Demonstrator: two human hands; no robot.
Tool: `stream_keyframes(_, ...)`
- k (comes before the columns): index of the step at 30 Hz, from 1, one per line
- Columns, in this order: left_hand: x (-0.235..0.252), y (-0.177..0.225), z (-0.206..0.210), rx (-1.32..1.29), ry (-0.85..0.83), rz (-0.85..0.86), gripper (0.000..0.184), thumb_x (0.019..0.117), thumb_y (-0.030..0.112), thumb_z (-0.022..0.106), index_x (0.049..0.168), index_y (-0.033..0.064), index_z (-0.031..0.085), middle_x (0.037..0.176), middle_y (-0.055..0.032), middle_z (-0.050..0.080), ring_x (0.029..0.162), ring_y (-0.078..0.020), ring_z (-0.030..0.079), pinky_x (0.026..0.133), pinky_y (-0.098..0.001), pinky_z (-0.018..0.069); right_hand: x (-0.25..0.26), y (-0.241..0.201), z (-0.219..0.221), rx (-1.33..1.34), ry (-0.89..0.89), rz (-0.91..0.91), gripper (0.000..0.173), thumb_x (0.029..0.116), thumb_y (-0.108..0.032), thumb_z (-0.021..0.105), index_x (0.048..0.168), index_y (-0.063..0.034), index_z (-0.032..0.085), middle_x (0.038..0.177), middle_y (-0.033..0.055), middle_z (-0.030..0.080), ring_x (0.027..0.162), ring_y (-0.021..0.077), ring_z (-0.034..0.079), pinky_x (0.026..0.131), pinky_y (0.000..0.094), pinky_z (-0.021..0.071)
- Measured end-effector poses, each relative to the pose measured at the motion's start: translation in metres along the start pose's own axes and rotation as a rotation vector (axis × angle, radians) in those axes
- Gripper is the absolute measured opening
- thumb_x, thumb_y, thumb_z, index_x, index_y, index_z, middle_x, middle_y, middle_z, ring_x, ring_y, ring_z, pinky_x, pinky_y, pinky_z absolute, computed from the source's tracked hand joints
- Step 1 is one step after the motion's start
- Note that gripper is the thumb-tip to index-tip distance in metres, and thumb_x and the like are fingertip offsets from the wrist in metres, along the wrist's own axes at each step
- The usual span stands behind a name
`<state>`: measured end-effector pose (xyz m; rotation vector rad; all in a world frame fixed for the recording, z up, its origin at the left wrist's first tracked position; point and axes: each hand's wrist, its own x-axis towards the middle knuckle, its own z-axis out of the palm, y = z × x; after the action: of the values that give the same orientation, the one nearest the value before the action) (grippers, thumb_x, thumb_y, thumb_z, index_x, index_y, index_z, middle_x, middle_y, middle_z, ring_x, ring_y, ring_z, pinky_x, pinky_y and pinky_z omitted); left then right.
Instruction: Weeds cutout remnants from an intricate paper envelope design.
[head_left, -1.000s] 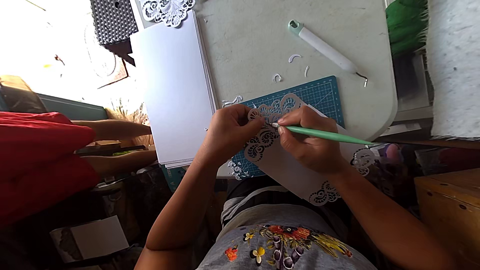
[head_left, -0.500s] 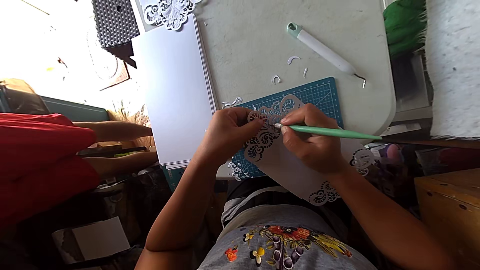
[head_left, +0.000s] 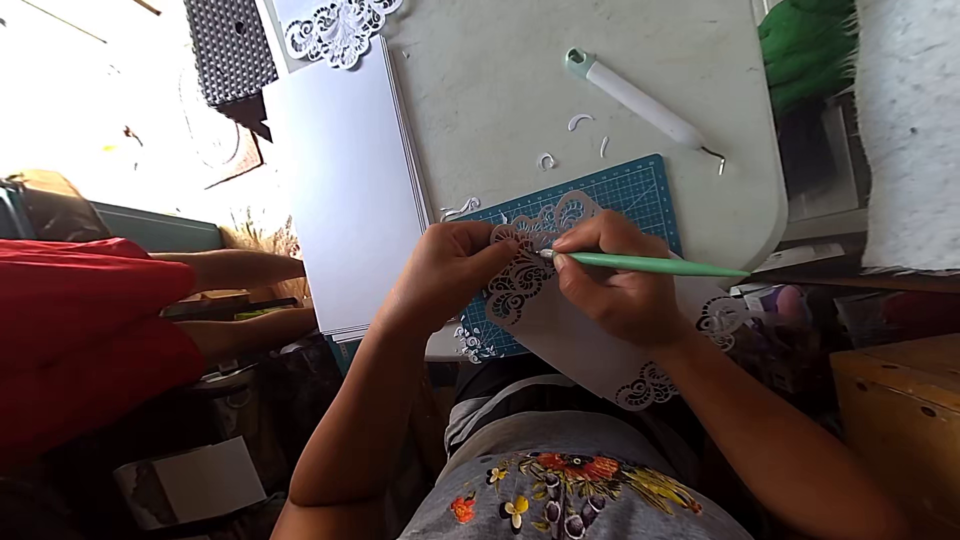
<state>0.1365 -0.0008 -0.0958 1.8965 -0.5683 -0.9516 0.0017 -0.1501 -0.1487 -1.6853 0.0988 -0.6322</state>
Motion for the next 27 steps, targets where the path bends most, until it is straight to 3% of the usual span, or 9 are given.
stream_keyframes(4, -0.0008, -0.0004, 0.0008, 0.004, 0.010, 0.003, 0.018, 0.1003, 0.007, 0.058, 0.088, 0.0099, 0.071, 0.071, 0.0086, 0.068, 0.064, 0.0032, 0.063, 0.061, -0.0147, 0.0534, 0.0003, 0.0003, 0.0008, 0.002, -0.005, 0.002, 0.010, 0.0843, 0.003, 0.061, 0.094, 0.0057, 0.064, 0.085, 0.0062, 0.066, 0.070, -0.0007, 0.060, 0.061, 0.0103, 0.0498)
stream_keyframes(11, -0.0015, -0.0029, 0.0031, -0.042, 0.006, 0.017, 0.010, 0.0944, 0.001, 0.065, 0.096, 0.0065, 0.072, 0.078, 0.0061, 0.072, 0.070, 0.0016, 0.068, 0.066, -0.0161, 0.0573, 0.0002, 0.0005, 0.0005, -0.010, -0.004, -0.003, 0.011, 0.0848, 0.003, 0.062, 0.095, 0.0061, 0.064, 0.087, 0.0070, 0.066, 0.073, -0.0001, 0.061, 0.063, 0.0106, 0.0506)
stream_keyframes(19, -0.0009, -0.0052, 0.0060, -0.002, 0.052, 0.030, 0.010, 0.0943, 0.002, 0.066, 0.097, 0.0068, 0.073, 0.080, 0.0058, 0.073, 0.070, 0.0024, 0.068, 0.067, -0.0159, 0.0572, -0.0005, 0.0052, 0.0039, -0.002, 0.001, -0.047, 0.009, 0.0860, 0.003, 0.062, 0.093, 0.0073, 0.065, 0.087, 0.0076, 0.067, 0.077, -0.0015, 0.062, 0.068, 0.0100, 0.0513)
stream_keyframes(23, -0.0008, -0.0056, 0.0061, 0.006, 0.055, 0.038, 0.009, 0.0941, 0.001, 0.066, 0.098, 0.0062, 0.073, 0.079, 0.0058, 0.073, 0.069, 0.0026, 0.067, 0.065, -0.0154, 0.0568, -0.0001, 0.0009, 0.0028, -0.050, -0.016, -0.026, 0.010, 0.0849, 0.003, 0.063, 0.094, 0.0062, 0.065, 0.087, 0.0084, 0.066, 0.075, 0.0013, 0.062, 0.065, 0.0110, 0.0506)
stream_keyframes(27, -0.0005, -0.0061, 0.0059, 0.020, 0.060, 0.033, 0.008, 0.0943, 0.002, 0.066, 0.097, 0.0061, 0.073, 0.078, 0.0056, 0.072, 0.069, 0.0027, 0.067, 0.065, -0.0152, 0.0564, -0.0006, 0.0037, 0.0041, -0.105, -0.032, -0.071, 0.009, 0.0851, 0.001, 0.063, 0.092, 0.0052, 0.067, 0.088, 0.0105, 0.068, 0.081, 0.0072, 0.064, 0.071, 0.0167, 0.0516)
